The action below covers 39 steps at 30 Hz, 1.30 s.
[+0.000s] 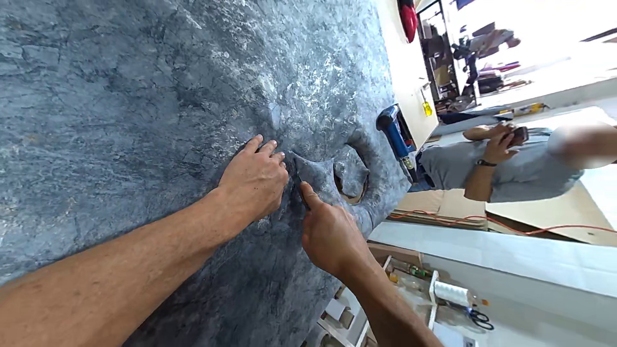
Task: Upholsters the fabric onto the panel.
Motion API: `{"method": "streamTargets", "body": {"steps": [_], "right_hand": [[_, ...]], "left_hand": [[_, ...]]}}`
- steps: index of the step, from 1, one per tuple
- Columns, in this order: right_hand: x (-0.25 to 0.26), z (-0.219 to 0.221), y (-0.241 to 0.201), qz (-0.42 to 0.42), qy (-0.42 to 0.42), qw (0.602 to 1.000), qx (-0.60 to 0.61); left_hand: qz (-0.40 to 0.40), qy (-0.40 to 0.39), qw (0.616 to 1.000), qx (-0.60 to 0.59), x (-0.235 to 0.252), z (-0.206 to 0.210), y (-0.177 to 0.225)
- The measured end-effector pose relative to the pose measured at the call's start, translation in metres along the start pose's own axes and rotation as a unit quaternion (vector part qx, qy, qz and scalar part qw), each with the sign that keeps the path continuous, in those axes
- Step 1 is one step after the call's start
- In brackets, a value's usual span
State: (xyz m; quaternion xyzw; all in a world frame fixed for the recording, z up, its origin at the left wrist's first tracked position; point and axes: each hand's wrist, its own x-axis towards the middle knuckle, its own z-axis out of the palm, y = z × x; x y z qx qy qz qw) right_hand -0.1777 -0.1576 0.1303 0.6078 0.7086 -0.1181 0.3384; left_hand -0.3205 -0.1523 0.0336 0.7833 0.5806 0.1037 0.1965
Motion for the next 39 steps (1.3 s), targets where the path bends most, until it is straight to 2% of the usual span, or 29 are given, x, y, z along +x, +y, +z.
{"method": "streamTargets", "body": {"steps": [12, 16, 18, 21, 23, 25, 28, 32, 35, 39], "right_hand": [[-0.028, -0.001, -0.014, 0.022, -0.071, 0.994, 0.084], [-0.040, -0.012, 0.016, -0.017, -0.044, 0.988, 0.144], [-0.046, -0.013, 0.047, -0.038, 0.016, 0.969, 0.243], [-0.055, -0.012, 0.086, -0.047, 0.085, 0.912, 0.399], [-0.055, 0.000, 0.103, -0.058, 0.123, 0.881, 0.453], [-0.048, 0.019, 0.114, -0.081, 0.138, 0.867, 0.472], [-0.025, 0.046, 0.114, -0.114, 0.142, 0.874, 0.451], [0.010, 0.050, 0.095, -0.144, 0.165, 0.928, 0.301], [0.029, 0.053, 0.085, -0.185, 0.212, 0.931, 0.233], [0.040, 0.047, 0.081, -0.215, 0.238, 0.927, 0.194]], "left_hand": [[-0.012, 0.004, 1.000, -0.004, 0.005, 0.000, 0.001], [0.003, 0.055, 0.998, -0.008, 0.003, 0.006, -0.004], [0.004, 0.072, 0.997, -0.016, 0.002, 0.006, -0.005], [0.021, 0.129, 0.991, -0.035, 0.003, 0.006, -0.006], [0.043, 0.156, 0.986, -0.028, 0.002, 0.005, -0.007], [0.055, 0.146, 0.988, -0.001, -0.001, 0.005, -0.005], [0.047, 0.155, 0.986, 0.032, -0.006, 0.008, 0.005], [-0.023, 0.195, 0.980, 0.031, -0.019, 0.020, 0.028], [-0.051, 0.236, 0.970, 0.029, -0.027, 0.024, 0.034], [-0.059, 0.249, 0.967, 0.021, -0.026, 0.021, 0.031]]}}
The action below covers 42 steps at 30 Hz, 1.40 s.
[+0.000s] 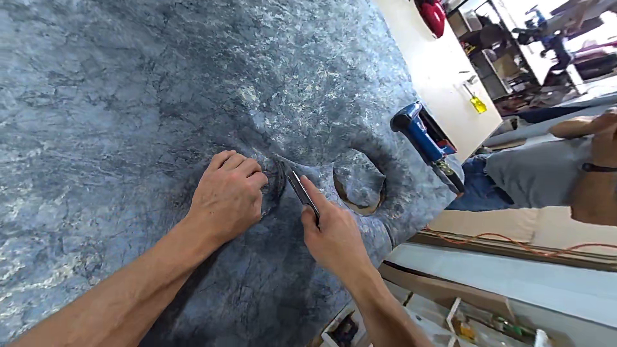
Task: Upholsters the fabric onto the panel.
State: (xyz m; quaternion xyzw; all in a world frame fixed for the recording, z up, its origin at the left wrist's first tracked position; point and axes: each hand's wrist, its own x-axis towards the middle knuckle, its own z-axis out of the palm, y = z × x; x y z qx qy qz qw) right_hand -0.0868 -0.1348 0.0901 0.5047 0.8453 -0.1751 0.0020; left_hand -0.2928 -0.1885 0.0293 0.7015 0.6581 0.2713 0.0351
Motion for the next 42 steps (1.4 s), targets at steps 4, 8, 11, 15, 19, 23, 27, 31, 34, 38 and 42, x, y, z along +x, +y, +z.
{"method": "streamTargets", "body": {"steps": [4, 8, 11, 15, 19, 23, 27, 31, 34, 38, 42], "right_hand": [[0.007, -0.002, -0.004, -0.016, -0.006, 0.999, -0.033], [0.014, -0.003, -0.010, -0.044, -0.009, 0.992, -0.115], [0.019, -0.008, -0.026, -0.041, -0.047, 0.976, -0.211], [0.016, -0.023, -0.045, -0.002, -0.115, 0.961, -0.250], [0.009, -0.026, -0.058, 0.034, -0.133, 0.964, -0.227], [0.006, -0.025, -0.071, 0.072, -0.146, 0.966, -0.202], [0.002, -0.023, -0.085, 0.122, -0.156, 0.964, -0.181], [-0.001, -0.019, -0.101, 0.145, -0.162, 0.960, -0.176], [-0.001, -0.018, -0.106, 0.157, -0.160, 0.961, -0.163], [0.000, -0.020, -0.111, 0.208, -0.172, 0.952, -0.143], [-0.005, -0.019, -0.117, 0.228, -0.182, 0.949, -0.118]], "left_hand": [[-0.013, -0.002, 1.000, -0.018, 0.003, -0.002, -0.003], [-0.019, -0.008, 0.999, -0.038, 0.006, -0.002, -0.004], [-0.025, 0.001, 0.999, -0.045, 0.007, -0.002, -0.007], [-0.045, -0.005, 0.997, -0.062, 0.008, -0.002, -0.007], [-0.048, -0.003, 0.996, -0.077, 0.010, -0.004, -0.007], [-0.058, 0.023, 0.994, -0.092, 0.014, -0.003, -0.007], [-0.073, 0.054, 0.990, -0.111, 0.020, -0.004, -0.010], [-0.085, 0.065, 0.986, -0.129, 0.020, -0.005, -0.010], [-0.093, 0.076, 0.982, -0.145, 0.021, -0.006, -0.011], [-0.104, 0.092, 0.977, -0.162, 0.023, -0.009, -0.012], [-0.112, 0.093, 0.974, -0.173, 0.023, -0.010, -0.011]]}}
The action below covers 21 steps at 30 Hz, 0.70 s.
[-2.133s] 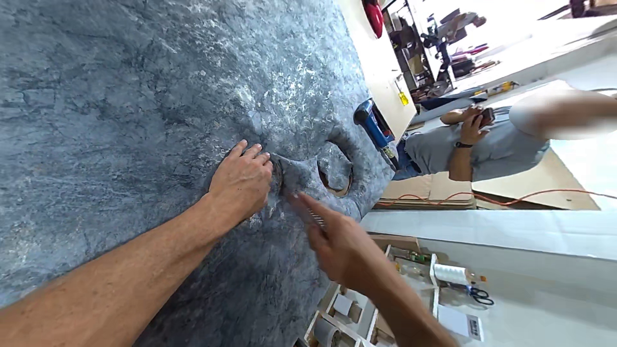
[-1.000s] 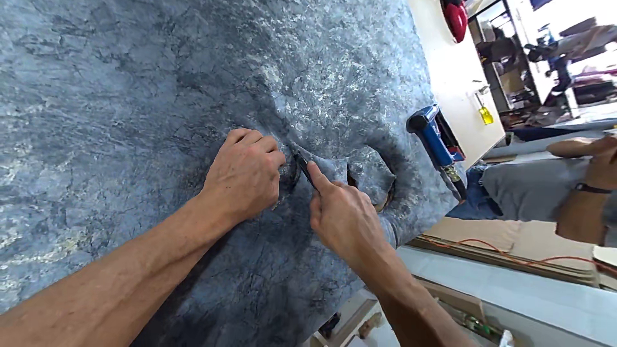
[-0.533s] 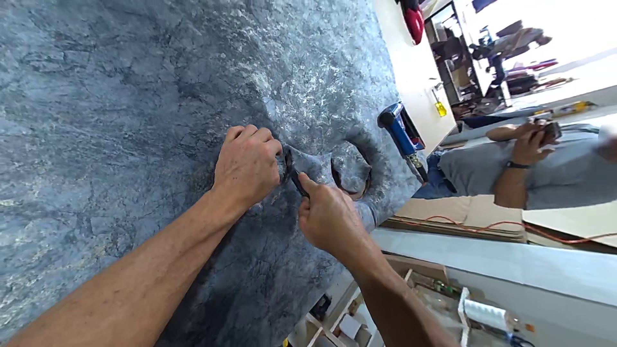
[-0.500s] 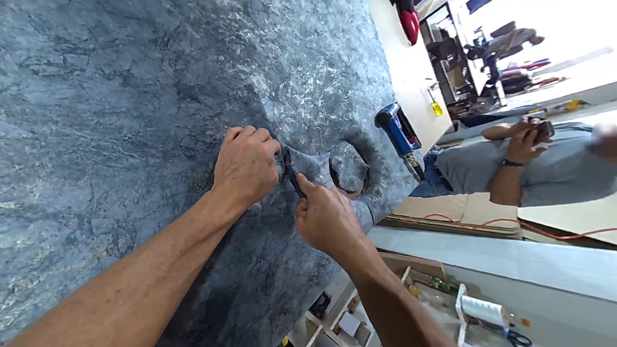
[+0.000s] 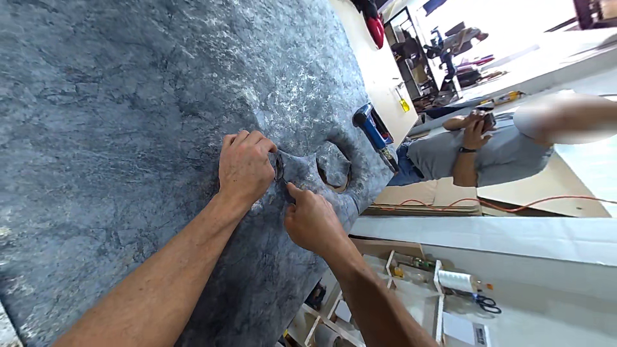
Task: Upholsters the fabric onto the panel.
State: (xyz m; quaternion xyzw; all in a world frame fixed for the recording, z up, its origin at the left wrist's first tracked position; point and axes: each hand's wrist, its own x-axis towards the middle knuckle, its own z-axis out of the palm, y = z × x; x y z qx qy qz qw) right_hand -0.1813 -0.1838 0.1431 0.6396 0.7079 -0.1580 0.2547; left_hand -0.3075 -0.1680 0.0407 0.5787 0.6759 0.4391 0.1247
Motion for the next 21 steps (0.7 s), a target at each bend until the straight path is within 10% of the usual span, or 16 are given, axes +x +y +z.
{"method": "streamTargets", "body": {"steps": [11, 16, 21], "right_hand": [[-0.003, -0.023, 0.166, -0.031, 0.131, 0.908, 0.398], [0.090, -0.020, 0.182, -0.156, 0.173, 0.926, 0.298], [0.165, -0.037, 0.147, -0.317, 0.174, 0.907, 0.216]], "left_hand": [[0.019, 0.020, 0.999, 0.031, -0.002, 0.004, -0.007], [0.088, -0.065, 0.987, 0.120, -0.042, 0.010, 0.025], [-0.013, -0.221, 0.934, 0.281, -0.053, 0.042, 0.050]]}}
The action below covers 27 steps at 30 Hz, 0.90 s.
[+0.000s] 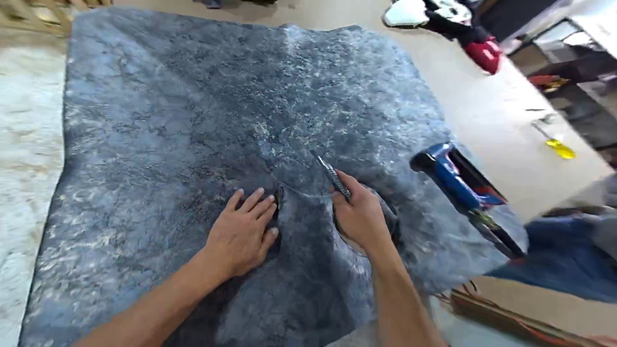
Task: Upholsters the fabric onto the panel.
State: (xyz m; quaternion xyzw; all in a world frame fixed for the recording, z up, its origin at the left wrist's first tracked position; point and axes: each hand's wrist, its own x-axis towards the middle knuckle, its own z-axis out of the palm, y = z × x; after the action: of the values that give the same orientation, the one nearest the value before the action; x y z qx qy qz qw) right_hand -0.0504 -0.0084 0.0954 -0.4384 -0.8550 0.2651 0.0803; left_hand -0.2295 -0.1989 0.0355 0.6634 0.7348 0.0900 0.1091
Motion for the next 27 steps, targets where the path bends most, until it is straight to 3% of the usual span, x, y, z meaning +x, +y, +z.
{"method": "streamTargets", "body": {"steps": [4, 8, 12, 15, 18, 20, 24, 27], "right_hand": [[0.008, 0.003, 0.006, -0.026, -0.050, 0.997, 0.051], [-0.004, 0.001, 0.022, 0.002, -0.076, 0.992, 0.101], [0.002, 0.000, 0.028, 0.013, -0.040, 0.999, 0.021], [0.037, -0.004, 0.011, -0.069, -0.042, 0.996, -0.026], [0.048, -0.040, 0.011, -0.156, -0.036, 0.986, -0.042], [0.041, -0.071, 0.049, -0.124, -0.001, 0.990, -0.061], [0.045, -0.120, 0.194, -0.003, 0.054, 0.983, -0.175], [0.060, -0.141, 0.275, 0.031, 0.064, 0.975, -0.210]], "left_hand": [[-0.044, -0.006, 0.999, 0.019, 0.001, 0.000, 0.008], [-0.102, 0.114, 0.988, -0.005, -0.035, 0.008, 0.029], [-0.160, 0.209, 0.965, -0.024, -0.067, 0.021, 0.067], [-0.172, 0.217, 0.961, -0.009, -0.062, 0.029, 0.087], [-0.201, 0.201, 0.958, 0.026, -0.060, 0.035, 0.087], [-0.217, 0.192, 0.957, 0.035, -0.060, 0.036, 0.085], [-0.251, 0.176, 0.952, 0.024, -0.062, 0.035, 0.085], [-0.259, 0.208, 0.943, 0.020, -0.064, 0.035, 0.083]]}}
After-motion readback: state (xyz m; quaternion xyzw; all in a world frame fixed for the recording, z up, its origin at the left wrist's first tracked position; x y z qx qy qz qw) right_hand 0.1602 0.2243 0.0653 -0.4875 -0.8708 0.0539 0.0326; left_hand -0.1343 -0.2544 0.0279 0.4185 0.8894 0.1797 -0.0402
